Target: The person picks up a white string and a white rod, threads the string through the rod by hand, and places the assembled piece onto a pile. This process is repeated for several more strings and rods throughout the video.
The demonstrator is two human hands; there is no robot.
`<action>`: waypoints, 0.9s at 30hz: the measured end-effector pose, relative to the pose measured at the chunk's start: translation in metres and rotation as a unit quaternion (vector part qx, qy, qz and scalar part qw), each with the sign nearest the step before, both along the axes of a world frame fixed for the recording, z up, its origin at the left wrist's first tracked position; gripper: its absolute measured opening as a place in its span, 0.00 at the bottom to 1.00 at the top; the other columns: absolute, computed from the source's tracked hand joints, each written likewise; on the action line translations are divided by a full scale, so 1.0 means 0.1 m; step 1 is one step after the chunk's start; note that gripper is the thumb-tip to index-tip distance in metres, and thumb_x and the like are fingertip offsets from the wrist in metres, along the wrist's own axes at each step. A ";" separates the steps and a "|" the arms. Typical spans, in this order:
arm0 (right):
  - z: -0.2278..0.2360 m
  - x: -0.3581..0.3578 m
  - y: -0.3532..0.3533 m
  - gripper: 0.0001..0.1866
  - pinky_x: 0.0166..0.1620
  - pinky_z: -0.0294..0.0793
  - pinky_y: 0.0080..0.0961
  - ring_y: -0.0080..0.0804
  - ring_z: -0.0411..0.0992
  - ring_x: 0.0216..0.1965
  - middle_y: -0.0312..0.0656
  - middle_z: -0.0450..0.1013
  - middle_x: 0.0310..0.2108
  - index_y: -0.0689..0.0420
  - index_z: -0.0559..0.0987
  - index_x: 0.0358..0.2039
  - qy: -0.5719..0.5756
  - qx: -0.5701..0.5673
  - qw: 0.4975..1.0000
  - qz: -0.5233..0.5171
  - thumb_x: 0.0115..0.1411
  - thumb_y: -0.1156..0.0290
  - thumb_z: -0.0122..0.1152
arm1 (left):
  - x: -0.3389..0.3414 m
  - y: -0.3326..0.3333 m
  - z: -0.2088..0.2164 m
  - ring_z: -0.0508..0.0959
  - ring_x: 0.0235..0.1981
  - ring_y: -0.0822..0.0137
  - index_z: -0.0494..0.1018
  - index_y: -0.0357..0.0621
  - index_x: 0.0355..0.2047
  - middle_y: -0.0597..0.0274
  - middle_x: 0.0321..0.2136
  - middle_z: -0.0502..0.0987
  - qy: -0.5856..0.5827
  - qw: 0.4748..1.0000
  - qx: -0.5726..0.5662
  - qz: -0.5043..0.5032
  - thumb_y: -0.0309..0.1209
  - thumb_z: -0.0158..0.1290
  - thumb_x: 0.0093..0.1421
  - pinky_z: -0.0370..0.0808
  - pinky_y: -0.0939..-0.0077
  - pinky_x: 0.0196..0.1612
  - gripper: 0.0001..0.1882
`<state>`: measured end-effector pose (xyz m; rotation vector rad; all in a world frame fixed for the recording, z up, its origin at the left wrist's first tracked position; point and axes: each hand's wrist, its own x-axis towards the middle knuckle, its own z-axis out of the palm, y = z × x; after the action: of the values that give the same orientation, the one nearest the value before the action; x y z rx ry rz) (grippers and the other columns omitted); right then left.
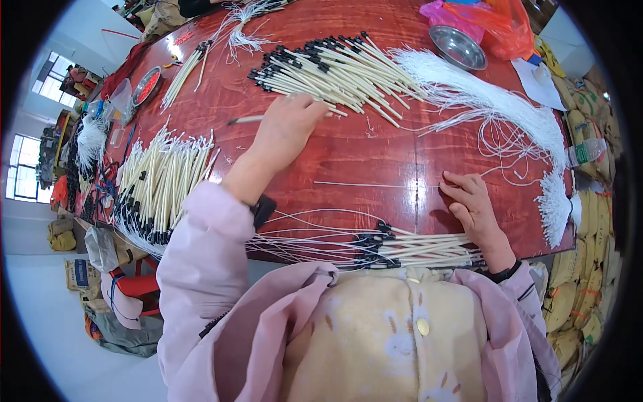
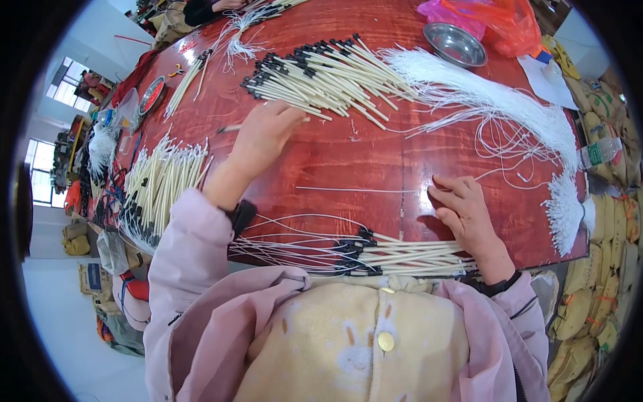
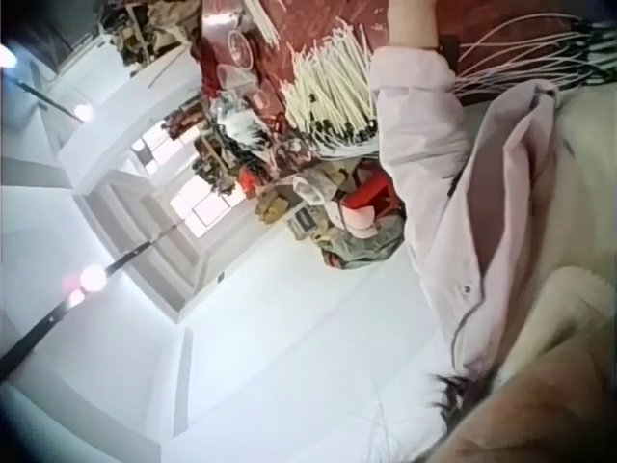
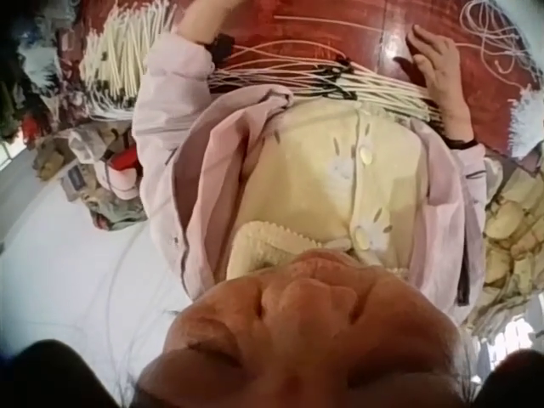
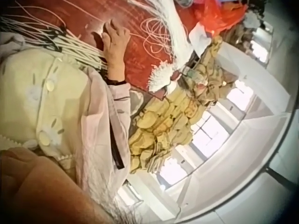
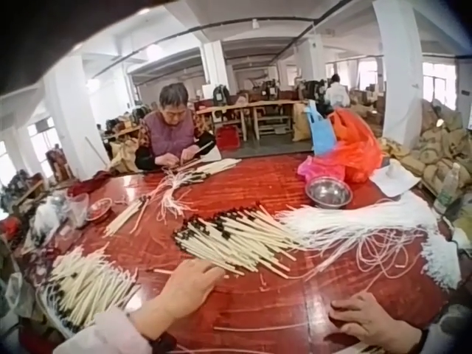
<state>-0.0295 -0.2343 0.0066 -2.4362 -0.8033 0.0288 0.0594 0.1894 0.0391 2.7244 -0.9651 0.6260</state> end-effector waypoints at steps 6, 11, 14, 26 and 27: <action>0.01 0.02 0.02 0.24 0.63 0.60 0.40 0.45 0.66 0.56 0.46 0.72 0.60 0.59 0.81 0.55 -0.004 0.007 1.000 0.006 0.67 0.55 0.56 | -0.84 0.17 -0.06 0.79 0.37 0.48 0.80 0.41 0.39 0.52 0.33 0.76 0.174 0.965 -0.187 0.067 0.25 0.59 0.61 0.75 0.60 0.40 0.06; 0.01 0.02 0.01 0.24 0.64 0.60 0.39 0.44 0.66 0.56 0.46 0.72 0.60 0.60 0.81 0.55 -0.005 0.008 1.000 0.007 0.67 0.56 0.56 | -1.07 0.26 -0.23 0.79 0.35 0.49 0.81 0.37 0.39 0.51 0.32 0.78 0.216 0.950 -0.192 0.118 0.24 0.59 0.60 0.76 0.62 0.39 0.07; 0.04 0.01 0.05 0.23 0.64 0.61 0.38 0.44 0.66 0.57 0.46 0.72 0.60 0.60 0.81 0.55 0.009 0.013 1.000 0.004 0.67 0.58 0.58 | -1.08 0.23 -0.29 0.80 0.33 0.51 0.81 0.35 0.38 0.51 0.31 0.78 0.214 0.950 -0.196 0.112 0.22 0.59 0.61 0.75 0.65 0.38 0.06; 0.05 0.02 0.06 0.21 0.63 0.62 0.38 0.43 0.67 0.57 0.45 0.72 0.60 0.60 0.82 0.54 0.015 0.016 1.000 0.000 0.66 0.62 0.60 | -1.06 0.17 -0.31 0.80 0.35 0.49 0.82 0.37 0.38 0.51 0.31 0.78 0.206 0.953 -0.205 0.086 0.23 0.60 0.59 0.77 0.61 0.39 0.07; 0.05 0.02 0.06 0.21 0.63 0.62 0.38 0.43 0.67 0.57 0.45 0.72 0.60 0.60 0.82 0.54 0.016 0.016 1.000 0.001 0.66 0.62 0.60 | -1.05 0.17 -0.31 0.80 0.35 0.50 0.82 0.37 0.38 0.51 0.31 0.78 0.204 0.954 -0.202 0.084 0.23 0.60 0.59 0.77 0.61 0.40 0.07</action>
<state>-0.0276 -0.2281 0.0114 -2.3987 -0.7850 0.0553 -0.0458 0.2062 0.0077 2.4340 -0.4504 0.2292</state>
